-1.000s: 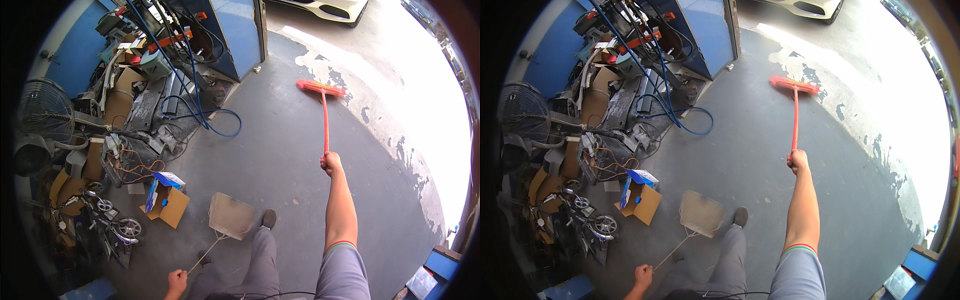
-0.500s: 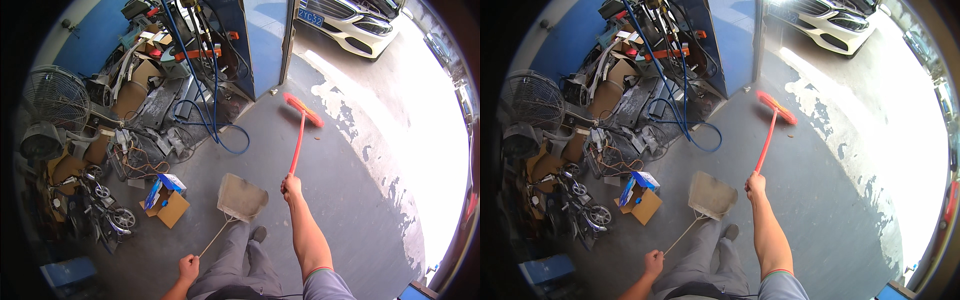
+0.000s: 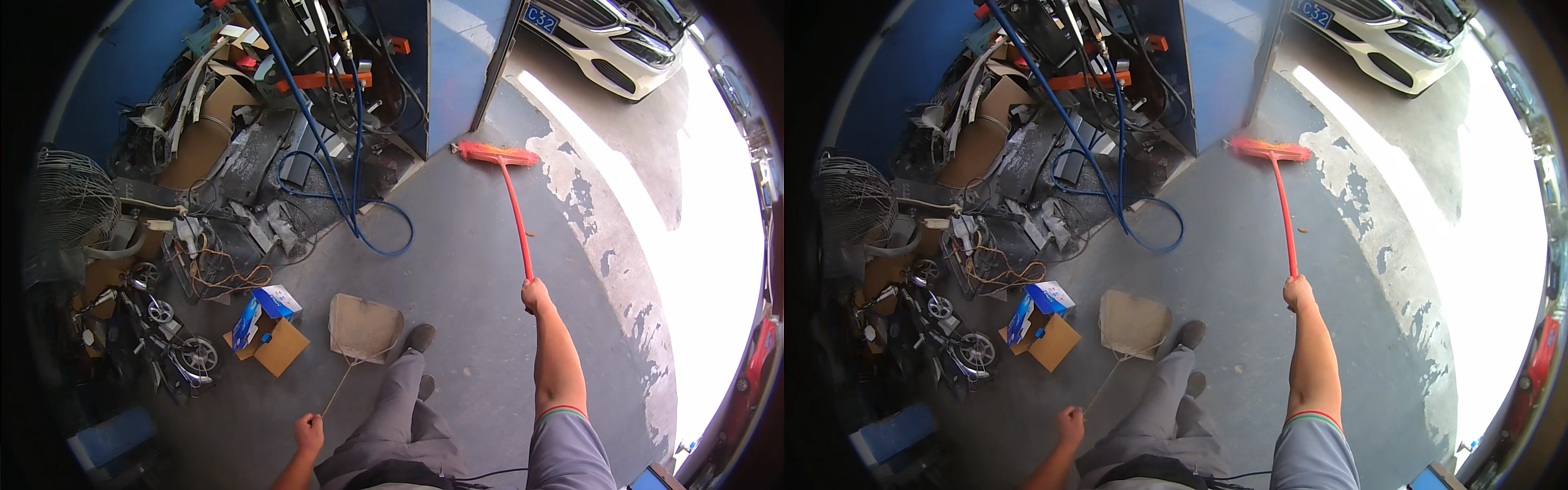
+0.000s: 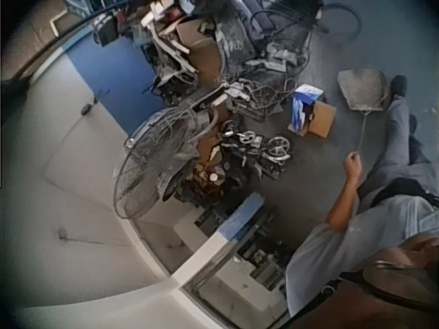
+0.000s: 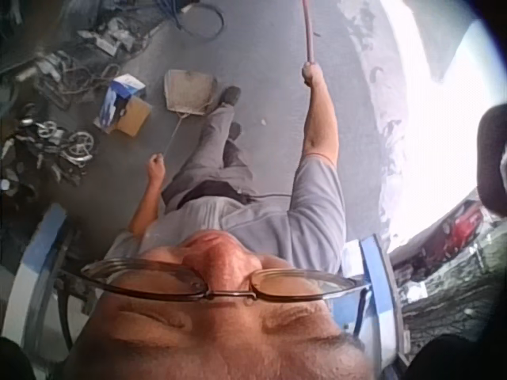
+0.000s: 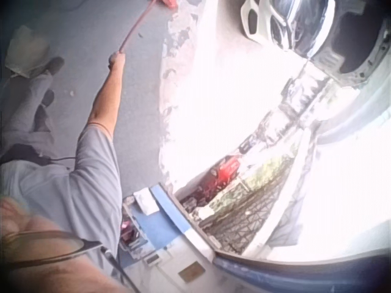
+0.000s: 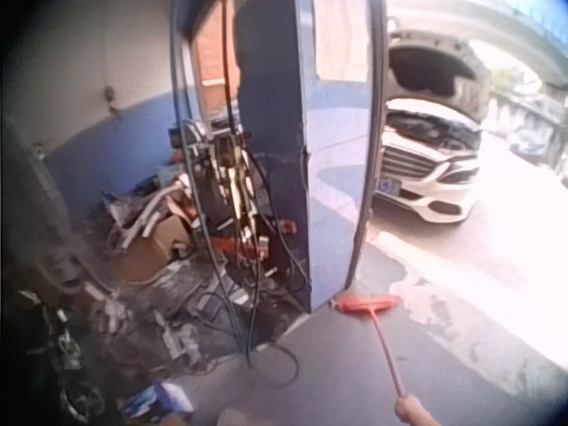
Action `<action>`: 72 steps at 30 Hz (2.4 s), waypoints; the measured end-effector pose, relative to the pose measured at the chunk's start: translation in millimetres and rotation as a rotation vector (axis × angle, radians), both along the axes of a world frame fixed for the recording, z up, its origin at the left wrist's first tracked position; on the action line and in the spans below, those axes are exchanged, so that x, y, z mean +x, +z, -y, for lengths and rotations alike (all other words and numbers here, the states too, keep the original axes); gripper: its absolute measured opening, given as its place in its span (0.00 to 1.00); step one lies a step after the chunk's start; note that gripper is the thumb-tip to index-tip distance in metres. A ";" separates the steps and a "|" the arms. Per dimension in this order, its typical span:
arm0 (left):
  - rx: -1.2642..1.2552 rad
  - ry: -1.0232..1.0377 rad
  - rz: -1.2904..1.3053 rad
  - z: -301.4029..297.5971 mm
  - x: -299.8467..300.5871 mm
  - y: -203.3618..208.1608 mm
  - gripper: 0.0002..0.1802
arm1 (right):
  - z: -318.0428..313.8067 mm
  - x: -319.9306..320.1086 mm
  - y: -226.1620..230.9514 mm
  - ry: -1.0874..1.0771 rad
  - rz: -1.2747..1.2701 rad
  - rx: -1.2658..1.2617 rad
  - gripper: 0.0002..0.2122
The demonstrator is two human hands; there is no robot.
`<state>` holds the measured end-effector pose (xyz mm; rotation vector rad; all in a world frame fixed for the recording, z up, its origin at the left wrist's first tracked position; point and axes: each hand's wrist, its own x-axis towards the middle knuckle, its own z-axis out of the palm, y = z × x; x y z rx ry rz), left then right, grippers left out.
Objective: The person sweeps a workshop floor with a red broom and a dustpan, moving debris into the dustpan. The person walks through the space, sweeping around equipment and car parts, then exits the garage area while continuing to sweep.
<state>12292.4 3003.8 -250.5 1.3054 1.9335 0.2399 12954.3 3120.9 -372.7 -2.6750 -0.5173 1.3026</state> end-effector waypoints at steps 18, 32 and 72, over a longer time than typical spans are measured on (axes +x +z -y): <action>-0.088 -0.208 -0.258 -68.8 -16.5 15.7 0.18 | 26.9 36.4 187.8 0.279 0.200 0.016 0.18; -0.108 0.032 0.038 -86.7 2.3 3.0 0.21 | 4.7 125.5 80.8 0.599 0.229 -0.336 0.23; -0.037 -0.321 -0.173 -155.3 57.8 -5.0 0.18 | 534.7 -131.6 336.6 -0.151 -0.227 -0.874 0.29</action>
